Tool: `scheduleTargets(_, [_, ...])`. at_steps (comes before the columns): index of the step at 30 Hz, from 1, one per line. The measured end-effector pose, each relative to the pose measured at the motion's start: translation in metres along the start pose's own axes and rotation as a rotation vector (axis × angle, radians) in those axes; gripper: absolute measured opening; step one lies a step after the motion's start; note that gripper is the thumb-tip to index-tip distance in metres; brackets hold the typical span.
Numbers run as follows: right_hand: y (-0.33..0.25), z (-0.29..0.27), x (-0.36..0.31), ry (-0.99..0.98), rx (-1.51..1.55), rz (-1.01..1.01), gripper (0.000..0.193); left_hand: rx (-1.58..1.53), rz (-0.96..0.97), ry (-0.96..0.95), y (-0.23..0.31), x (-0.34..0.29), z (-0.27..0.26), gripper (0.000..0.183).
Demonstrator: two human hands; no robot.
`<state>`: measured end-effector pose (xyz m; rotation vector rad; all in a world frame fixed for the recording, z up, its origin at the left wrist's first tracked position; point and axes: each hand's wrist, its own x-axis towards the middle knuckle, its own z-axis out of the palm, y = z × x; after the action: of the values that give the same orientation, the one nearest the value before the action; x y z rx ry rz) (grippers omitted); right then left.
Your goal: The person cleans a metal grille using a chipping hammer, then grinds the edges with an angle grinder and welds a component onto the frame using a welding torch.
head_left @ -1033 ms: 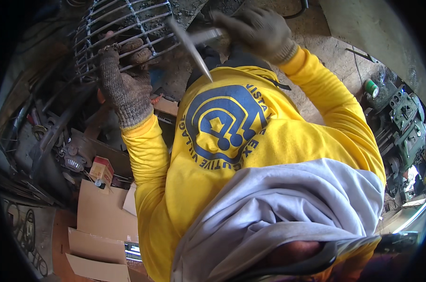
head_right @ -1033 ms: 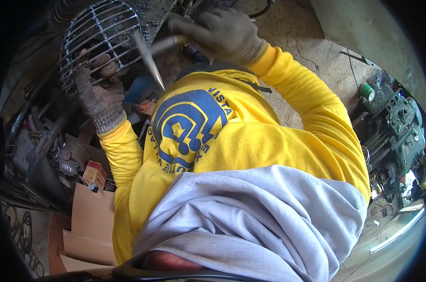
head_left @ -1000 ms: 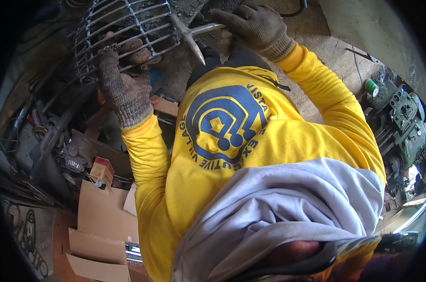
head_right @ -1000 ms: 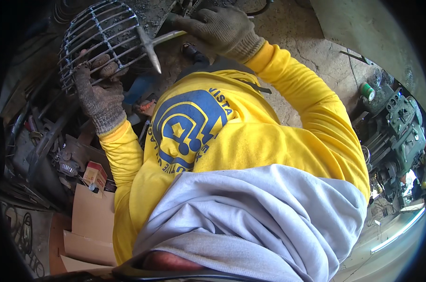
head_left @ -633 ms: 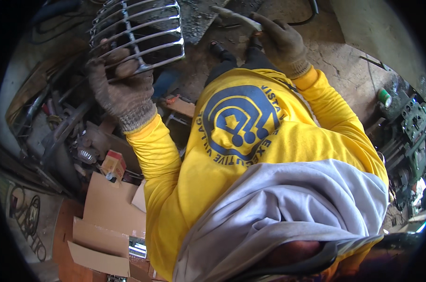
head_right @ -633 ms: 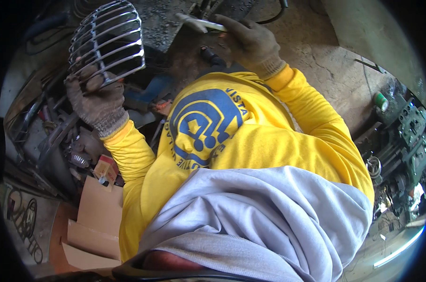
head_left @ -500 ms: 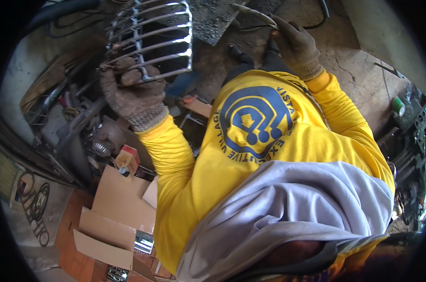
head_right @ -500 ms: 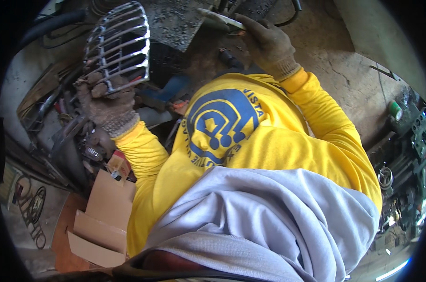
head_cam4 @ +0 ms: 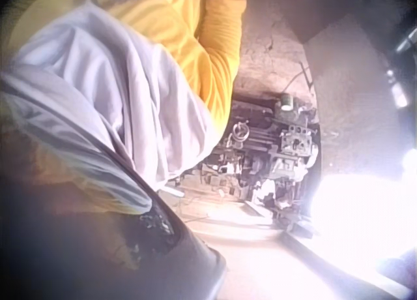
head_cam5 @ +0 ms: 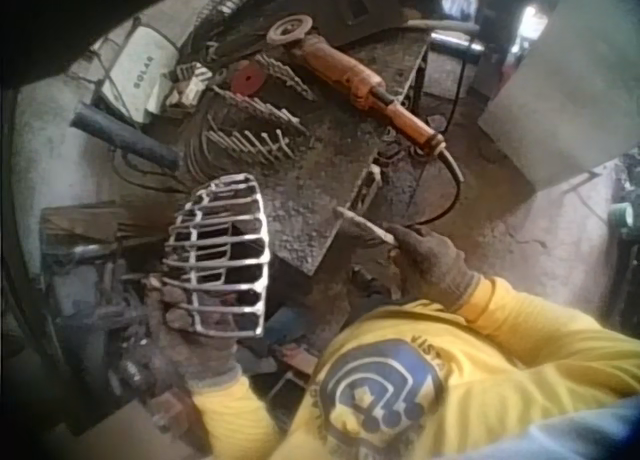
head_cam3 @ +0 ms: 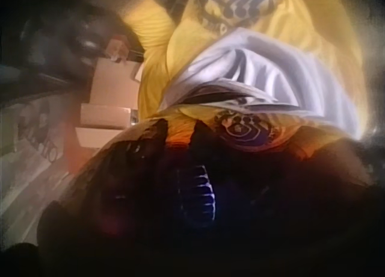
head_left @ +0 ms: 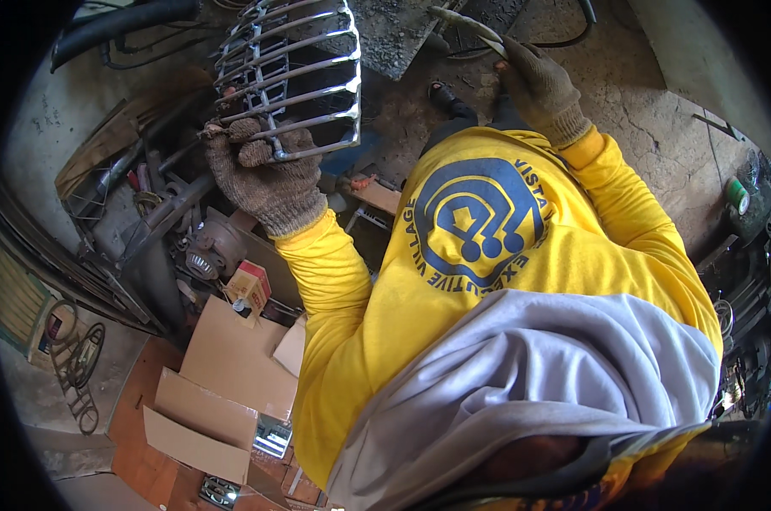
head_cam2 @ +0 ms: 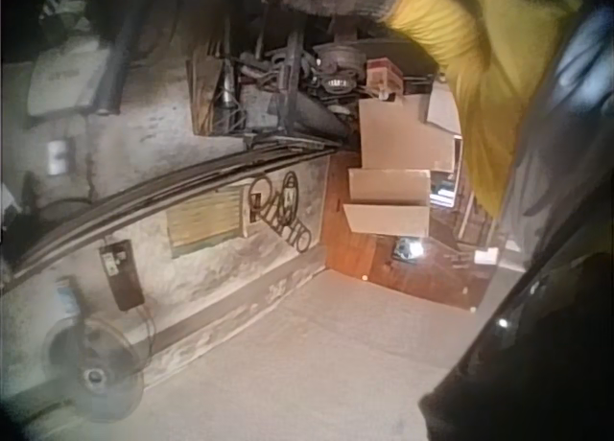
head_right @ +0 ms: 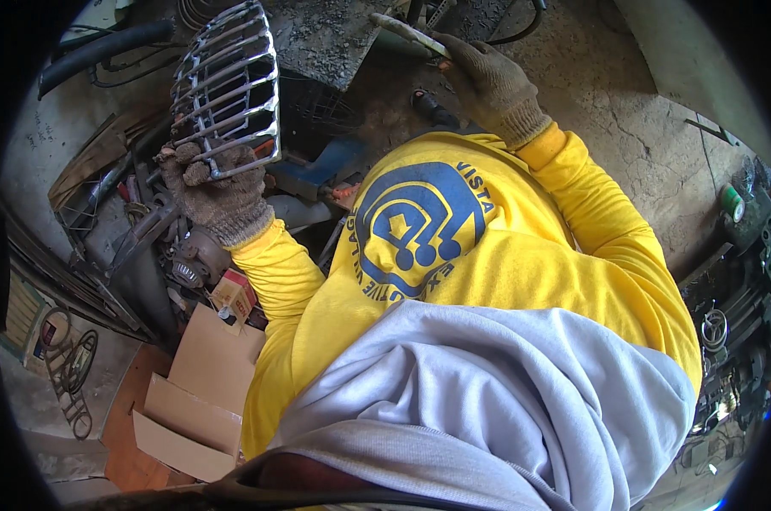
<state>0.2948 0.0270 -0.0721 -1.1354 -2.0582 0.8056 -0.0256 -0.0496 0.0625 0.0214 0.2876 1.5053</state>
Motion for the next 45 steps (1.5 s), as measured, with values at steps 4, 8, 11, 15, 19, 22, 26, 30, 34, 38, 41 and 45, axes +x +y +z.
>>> scheduleTargets(4, [0.001,0.000,-0.001,-0.032,0.010,0.021,0.039,0.046,0.029,-0.014,0.000,-0.003,-0.008,0.039])
scheduleTargets(8, [0.001,-0.001,-0.002,-0.050,0.045,0.033,0.038,0.048,0.021,0.065,-0.005,0.002,-0.015,0.036])
scheduleTargets(11, [-0.003,0.001,-0.003,-0.077,0.023,0.087,0.035,0.228,0.106,0.136,-0.022,0.014,-0.034,0.038])
scheduleTargets(15, [-0.008,0.000,-0.008,-0.130,0.001,0.038,0.030,0.621,0.261,0.319,-0.020,0.025,-0.074,0.037])
scheduleTargets(19, [-0.006,0.003,-0.009,-0.088,0.020,-0.018,0.029,0.650,0.293,0.343,-0.025,0.033,-0.064,0.042])
scheduleTargets(22, [-0.015,-0.001,0.001,-0.065,0.049,-0.127,0.030,0.652,0.292,0.316,-0.023,0.032,-0.066,0.043])
scheduleTargets(26, [-0.023,0.000,0.009,-0.061,0.069,-0.253,0.038,0.654,0.307,0.338,-0.025,0.029,-0.067,0.042])
scheduleTargets(30, [-0.014,0.018,0.012,-0.193,-0.172,-0.173,0.045,0.622,0.299,0.327,-0.023,0.030,-0.069,0.041])
scheduleTargets(34, [-0.016,0.007,0.010,-0.129,-0.106,-0.288,0.047,0.646,0.307,0.366,-0.028,0.027,-0.063,0.040])
scheduleTargets(38, [-0.020,0.010,0.015,-0.142,-0.152,-0.341,0.049,0.633,0.295,0.348,-0.025,0.028,-0.064,0.040])
scheduleTargets(41, [-0.012,0.019,0.014,-0.179,-0.258,-0.281,0.049,0.638,0.272,0.344,-0.025,0.031,-0.062,0.040])
scheduleTargets(45, [-0.030,-0.004,0.017,-0.139,-0.162,-0.371,0.051,0.588,0.283,0.338,-0.027,0.027,-0.063,0.041])
